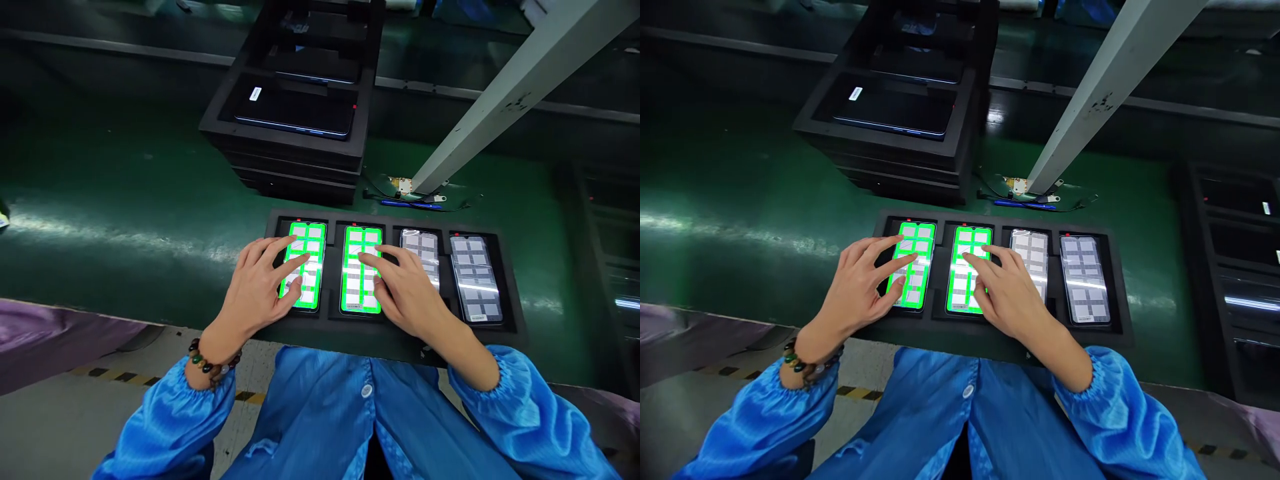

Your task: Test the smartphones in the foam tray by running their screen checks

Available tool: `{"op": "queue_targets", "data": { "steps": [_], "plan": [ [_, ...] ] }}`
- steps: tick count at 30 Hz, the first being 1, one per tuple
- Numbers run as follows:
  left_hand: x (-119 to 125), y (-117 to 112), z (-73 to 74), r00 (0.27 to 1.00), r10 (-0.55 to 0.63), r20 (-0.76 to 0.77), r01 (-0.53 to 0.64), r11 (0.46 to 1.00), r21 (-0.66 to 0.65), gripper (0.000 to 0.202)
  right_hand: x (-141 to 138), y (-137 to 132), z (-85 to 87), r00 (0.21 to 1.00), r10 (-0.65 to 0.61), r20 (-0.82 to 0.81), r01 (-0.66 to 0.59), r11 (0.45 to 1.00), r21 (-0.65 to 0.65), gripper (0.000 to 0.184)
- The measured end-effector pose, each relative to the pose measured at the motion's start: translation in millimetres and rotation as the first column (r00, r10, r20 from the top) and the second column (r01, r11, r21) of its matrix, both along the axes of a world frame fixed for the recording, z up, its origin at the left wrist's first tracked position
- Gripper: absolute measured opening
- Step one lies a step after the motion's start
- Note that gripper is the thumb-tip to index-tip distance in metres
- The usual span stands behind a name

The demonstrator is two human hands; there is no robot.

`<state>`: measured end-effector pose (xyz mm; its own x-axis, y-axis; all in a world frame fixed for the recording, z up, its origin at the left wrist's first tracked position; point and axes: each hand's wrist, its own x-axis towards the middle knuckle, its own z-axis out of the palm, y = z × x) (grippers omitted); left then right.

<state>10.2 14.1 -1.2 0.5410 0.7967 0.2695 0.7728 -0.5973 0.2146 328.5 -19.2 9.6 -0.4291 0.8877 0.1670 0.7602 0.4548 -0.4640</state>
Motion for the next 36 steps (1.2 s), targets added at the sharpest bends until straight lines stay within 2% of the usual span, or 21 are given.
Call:
{"op": "queue_targets", "data": {
  "steps": [4,7,10,15,20,23,29,33,36],
  "plan": [
    [-18,-10,-1.2,0.995,0.103,-0.001,-0.103,0.993,0.058,0.035,-20,3,-1.6,0.995,0.098,-0.008,-0.098,0.995,-0.016,0.047],
    [-23,-15,-2.4,0.992,0.127,0.008,-0.127,0.989,0.072,0.034,-21,2,-0.7,0.995,0.104,-0.007,-0.104,0.994,-0.023,0.048],
    [-18,-15,-2.3,0.996,0.09,0.027,-0.092,0.992,0.082,0.032,-8,-3,2.2,0.999,0.051,-0.004,-0.051,0.999,-0.014,0.046],
    [5,-8,-0.8,0.998,-0.024,0.052,0.021,0.998,0.052,0.033,18,-17,7.3,0.999,-0.041,0.025,0.042,0.999,-0.024,0.041],
    [14,-5,-0.2,0.996,-0.076,0.056,0.076,0.997,0.012,0.035,20,-23,6.8,0.998,-0.06,0.017,0.06,0.998,-0.001,0.042],
    [6,-9,-0.2,0.997,-0.045,0.055,0.045,0.999,0.008,0.035,7,-21,3.8,1.0,-0.015,-0.01,0.015,1.0,0.008,0.044],
    [-22,-26,-1.5,0.994,0.093,0.052,-0.095,0.995,0.036,0.031,-20,-18,-1.1,0.993,0.105,-0.059,-0.106,0.994,-0.018,0.047],
    [-23,-30,-2.5,0.99,0.128,0.061,-0.131,0.99,0.048,0.03,-13,-22,0.7,0.995,0.08,-0.065,-0.082,0.996,-0.027,0.048],
    [-13,-27,-2.2,0.994,0.086,0.071,-0.089,0.995,0.037,0.028,2,-29,2.9,0.998,0.029,-0.048,-0.03,0.999,-0.028,0.049]
  ]
}}
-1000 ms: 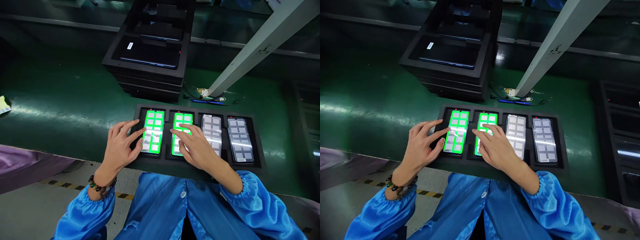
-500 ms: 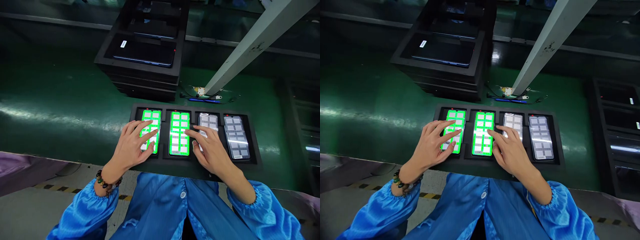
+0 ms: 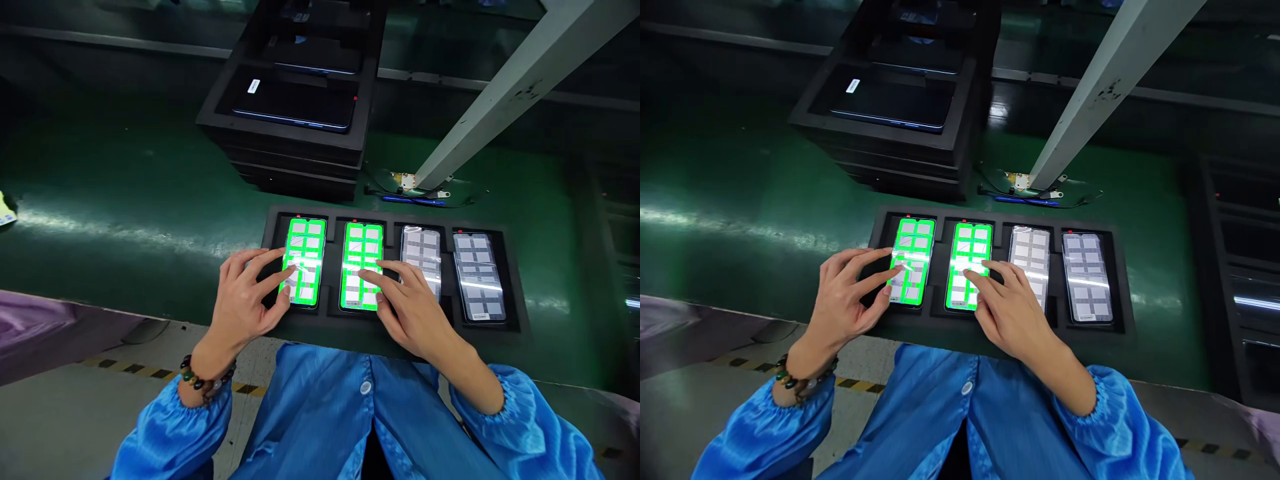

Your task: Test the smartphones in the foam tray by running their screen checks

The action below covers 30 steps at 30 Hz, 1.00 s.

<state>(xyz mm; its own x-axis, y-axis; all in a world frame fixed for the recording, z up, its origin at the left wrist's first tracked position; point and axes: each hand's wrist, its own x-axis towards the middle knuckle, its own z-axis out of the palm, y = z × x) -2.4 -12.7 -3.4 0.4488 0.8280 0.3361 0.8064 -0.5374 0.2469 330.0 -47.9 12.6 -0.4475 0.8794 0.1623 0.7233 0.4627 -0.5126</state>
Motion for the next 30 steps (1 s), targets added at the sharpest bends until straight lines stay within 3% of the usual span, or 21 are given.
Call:
{"op": "queue_targets", "data": {
  "steps": [5,9,18,22,30],
  "plan": [
    [22,8,2.5,0.991,-0.136,-0.007,0.136,0.989,-0.053,0.033,20,-13,0.0,0.996,-0.074,0.043,0.073,0.997,0.007,0.048],
    [26,10,5.0,0.984,-0.179,-0.017,0.178,0.982,-0.063,0.034,19,-16,-2.6,0.997,-0.075,0.022,0.075,0.997,0.0,0.051],
    [-17,-16,-0.5,1.0,0.006,-0.014,-0.006,1.0,-0.006,0.03,-23,-12,-4.5,0.993,0.106,-0.049,-0.105,0.994,0.021,0.055],
    [-19,-24,-2.6,1.0,0.0,0.009,0.0,1.0,0.002,0.029,-10,-17,-4.2,0.997,0.072,-0.032,-0.072,0.997,0.0,0.061],
    [11,-15,4.5,0.989,-0.146,-0.003,0.146,0.987,-0.06,0.032,19,-35,-1.9,0.998,-0.054,0.03,0.055,0.998,-0.032,0.049]
  ]
}}
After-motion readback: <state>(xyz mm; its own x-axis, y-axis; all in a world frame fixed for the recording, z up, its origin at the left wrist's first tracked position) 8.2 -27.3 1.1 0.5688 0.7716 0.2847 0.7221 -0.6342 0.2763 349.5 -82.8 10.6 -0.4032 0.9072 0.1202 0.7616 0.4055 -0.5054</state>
